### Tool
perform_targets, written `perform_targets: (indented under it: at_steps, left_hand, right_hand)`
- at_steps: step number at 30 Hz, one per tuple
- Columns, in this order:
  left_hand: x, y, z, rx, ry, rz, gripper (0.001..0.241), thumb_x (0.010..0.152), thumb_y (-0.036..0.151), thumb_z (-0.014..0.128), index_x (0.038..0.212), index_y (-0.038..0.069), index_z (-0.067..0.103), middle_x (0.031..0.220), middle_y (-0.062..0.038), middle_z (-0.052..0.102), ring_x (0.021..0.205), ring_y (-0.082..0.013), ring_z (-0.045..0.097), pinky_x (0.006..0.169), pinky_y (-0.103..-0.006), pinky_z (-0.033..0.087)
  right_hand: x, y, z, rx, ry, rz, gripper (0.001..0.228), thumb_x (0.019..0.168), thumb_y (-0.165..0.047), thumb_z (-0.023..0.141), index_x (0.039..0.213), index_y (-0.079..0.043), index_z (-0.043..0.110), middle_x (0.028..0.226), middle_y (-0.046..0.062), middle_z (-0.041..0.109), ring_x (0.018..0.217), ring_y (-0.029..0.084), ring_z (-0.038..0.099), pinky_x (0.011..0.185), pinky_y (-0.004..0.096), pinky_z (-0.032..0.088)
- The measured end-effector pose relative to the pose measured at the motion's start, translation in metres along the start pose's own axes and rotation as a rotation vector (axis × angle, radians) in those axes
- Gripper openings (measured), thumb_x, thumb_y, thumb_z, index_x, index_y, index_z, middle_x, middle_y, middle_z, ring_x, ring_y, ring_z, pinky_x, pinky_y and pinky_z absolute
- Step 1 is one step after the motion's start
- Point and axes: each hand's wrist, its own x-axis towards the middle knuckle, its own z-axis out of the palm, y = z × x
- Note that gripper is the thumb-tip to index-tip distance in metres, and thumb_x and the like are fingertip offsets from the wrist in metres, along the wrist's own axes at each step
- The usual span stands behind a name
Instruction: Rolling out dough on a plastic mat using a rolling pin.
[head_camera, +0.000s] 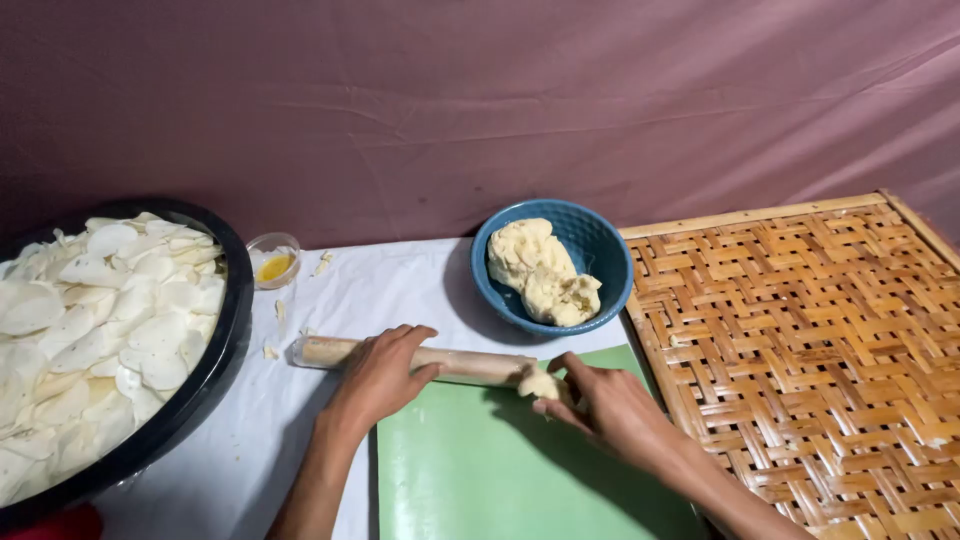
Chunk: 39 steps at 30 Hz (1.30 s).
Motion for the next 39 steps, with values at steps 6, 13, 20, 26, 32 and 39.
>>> perform_targets:
  at_steps: [6, 13, 20, 26, 32, 39]
  left_hand:
    - [-0.015, -0.034, 0.029, 0.169, 0.167, 0.096, 0.057, 0.075, 0.027, 0.084, 0.127, 0.012, 0.067, 0.114, -0.002, 0.070, 0.109, -0.0226, 0.061, 0.101, -0.0403, 0.041]
    - [-0.019, -0.030, 0.028, 0.136, 0.201, 0.156, 0.044, 0.083, 0.029, 0.079, 0.120, 0.010, 0.063, 0.107, -0.007, 0.063, 0.097, -0.0257, 0.063, 0.096, -0.0438, 0.046]
    - [-0.047, 0.020, 0.026, 0.155, 0.087, 0.172, 0.048, 0.089, 0.037, 0.075, 0.125, 0.009, 0.062, 0.104, -0.008, 0.062, 0.093, -0.0238, 0.065, 0.090, -0.0463, 0.050]
    - [-0.062, 0.045, 0.045, 0.056, 0.125, 0.283, 0.045, 0.091, 0.034, 0.075, 0.121, 0.006, 0.058, 0.101, -0.011, 0.058, 0.089, -0.0274, 0.062, 0.082, -0.0452, 0.048]
    - [-0.054, 0.052, 0.056, 0.040, 0.099, 0.310, 0.047, 0.088, 0.033, 0.076, 0.125, 0.007, 0.063, 0.103, -0.010, 0.061, 0.095, -0.0273, 0.061, 0.086, -0.0449, 0.047]
    - [-0.047, 0.045, 0.063, 0.141, 0.158, 0.295, 0.048, 0.090, 0.044, 0.072, 0.125, 0.012, 0.067, 0.106, -0.011, 0.059, 0.097, -0.0276, 0.056, 0.086, -0.0441, 0.043]
  right_hand:
    - [-0.015, -0.004, 0.046, -0.073, 0.028, -0.181, 0.073, 0.082, -0.056, 0.080, 0.130, -0.004, 0.064, 0.114, 0.010, 0.066, 0.082, 0.026, 0.073, 0.072, 0.039, 0.064]
    - [-0.017, -0.013, 0.054, 0.187, 0.134, -0.068, 0.027, 0.084, -0.022, 0.080, 0.104, -0.007, 0.070, 0.104, 0.002, 0.076, 0.048, 0.015, 0.063, 0.047, 0.033, 0.057]
    - [-0.025, -0.006, 0.067, -0.051, 0.212, -0.276, 0.039, 0.092, -0.024, 0.068, 0.125, -0.003, 0.067, 0.117, 0.011, 0.069, 0.098, 0.025, 0.065, 0.080, 0.038, 0.059]
    - [-0.045, -0.003, 0.034, 0.095, 0.156, -0.181, 0.016, 0.085, -0.011, 0.070, 0.101, -0.006, 0.071, 0.097, 0.007, 0.075, 0.065, 0.018, 0.069, 0.055, 0.030, 0.059]
    - [0.001, 0.015, 0.022, -0.176, 0.391, -0.219, 0.019, 0.095, -0.021, 0.066, 0.085, -0.007, 0.072, 0.079, 0.006, 0.071, 0.060, 0.017, 0.060, 0.051, 0.029, 0.054]
    - [0.030, 0.014, 0.028, -0.121, 0.043, -0.076, 0.033, 0.104, -0.028, 0.042, 0.097, -0.006, 0.066, 0.091, 0.011, 0.072, 0.077, 0.029, 0.064, 0.073, 0.044, 0.055]
